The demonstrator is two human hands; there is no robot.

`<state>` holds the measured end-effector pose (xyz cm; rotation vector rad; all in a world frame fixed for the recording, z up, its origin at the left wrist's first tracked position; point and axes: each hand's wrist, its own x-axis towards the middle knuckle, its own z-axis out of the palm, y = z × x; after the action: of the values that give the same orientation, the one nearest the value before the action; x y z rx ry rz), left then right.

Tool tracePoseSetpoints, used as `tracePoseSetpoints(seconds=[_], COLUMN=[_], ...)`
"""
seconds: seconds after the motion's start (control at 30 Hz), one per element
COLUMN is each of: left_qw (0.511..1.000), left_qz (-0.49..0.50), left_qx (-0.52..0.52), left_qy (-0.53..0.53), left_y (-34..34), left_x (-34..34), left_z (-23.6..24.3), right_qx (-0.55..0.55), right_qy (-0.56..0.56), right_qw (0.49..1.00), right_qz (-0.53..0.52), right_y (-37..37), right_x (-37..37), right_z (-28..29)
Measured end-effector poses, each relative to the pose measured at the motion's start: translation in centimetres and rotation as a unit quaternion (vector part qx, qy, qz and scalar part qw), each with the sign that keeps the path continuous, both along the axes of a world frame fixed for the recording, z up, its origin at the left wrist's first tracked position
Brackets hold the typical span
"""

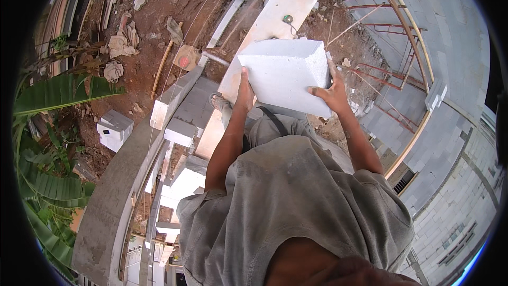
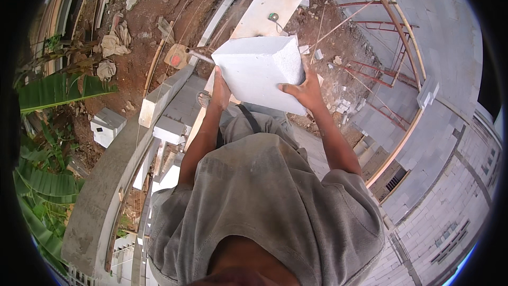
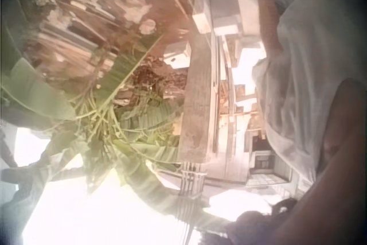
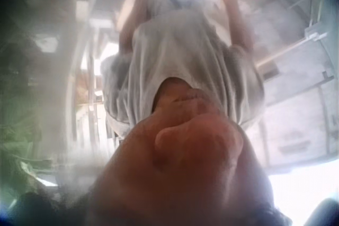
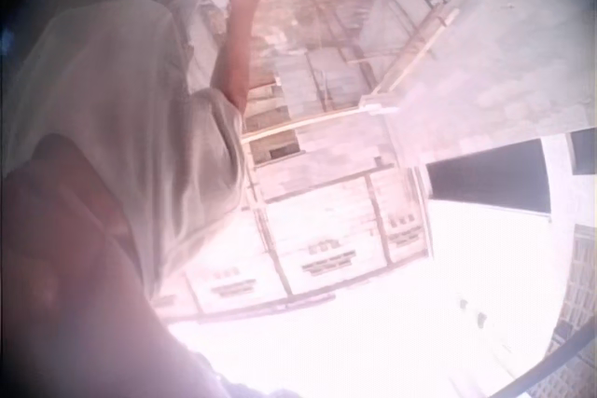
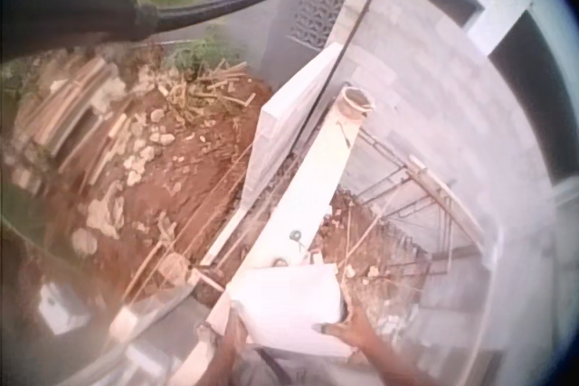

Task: The person measures a white tile with a tape measure, cuts it with a hand saw, applies mortar with a trowel, and places the tile onto a wall. The person repeats the process with another tile, tapping it into place with a hammer.

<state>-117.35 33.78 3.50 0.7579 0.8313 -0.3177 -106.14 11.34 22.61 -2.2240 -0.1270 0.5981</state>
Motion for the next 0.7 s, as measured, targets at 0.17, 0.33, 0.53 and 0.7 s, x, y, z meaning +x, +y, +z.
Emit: tracePoseSetpoints(seconds=[0.17,0.33,0.53,0.7], left_qw=[0.985,0.978,0.943,0.832], left_qz=[-0.098,-0.137,-0.251,-0.408], left_qx=[0.132,0.085,0.208,0.368], left_qy=[0.042,0.128,0.065,0.072], left_y=[-1.8,-3.2,-4.8,-6.9], left_x=[13.2,21.7,30.1,43.6], left_z=[-4.6,-8.4,-19.0,-27.9], right_qx=[0.123,0.132,0.097,0.132], right_qy=[0.134,0.187,0.233,0.320], right_qw=[0.978,0.956,0.951,0.890], right_qz=[-0.102,-0.185,-0.180,-0.298], right_y=[-4.3,-6.2,-9.8,-12.1], right_x=[9.9,15.8,23.6,33.7], right_z=[-12.5,-20.7,-30.3,-39.9])
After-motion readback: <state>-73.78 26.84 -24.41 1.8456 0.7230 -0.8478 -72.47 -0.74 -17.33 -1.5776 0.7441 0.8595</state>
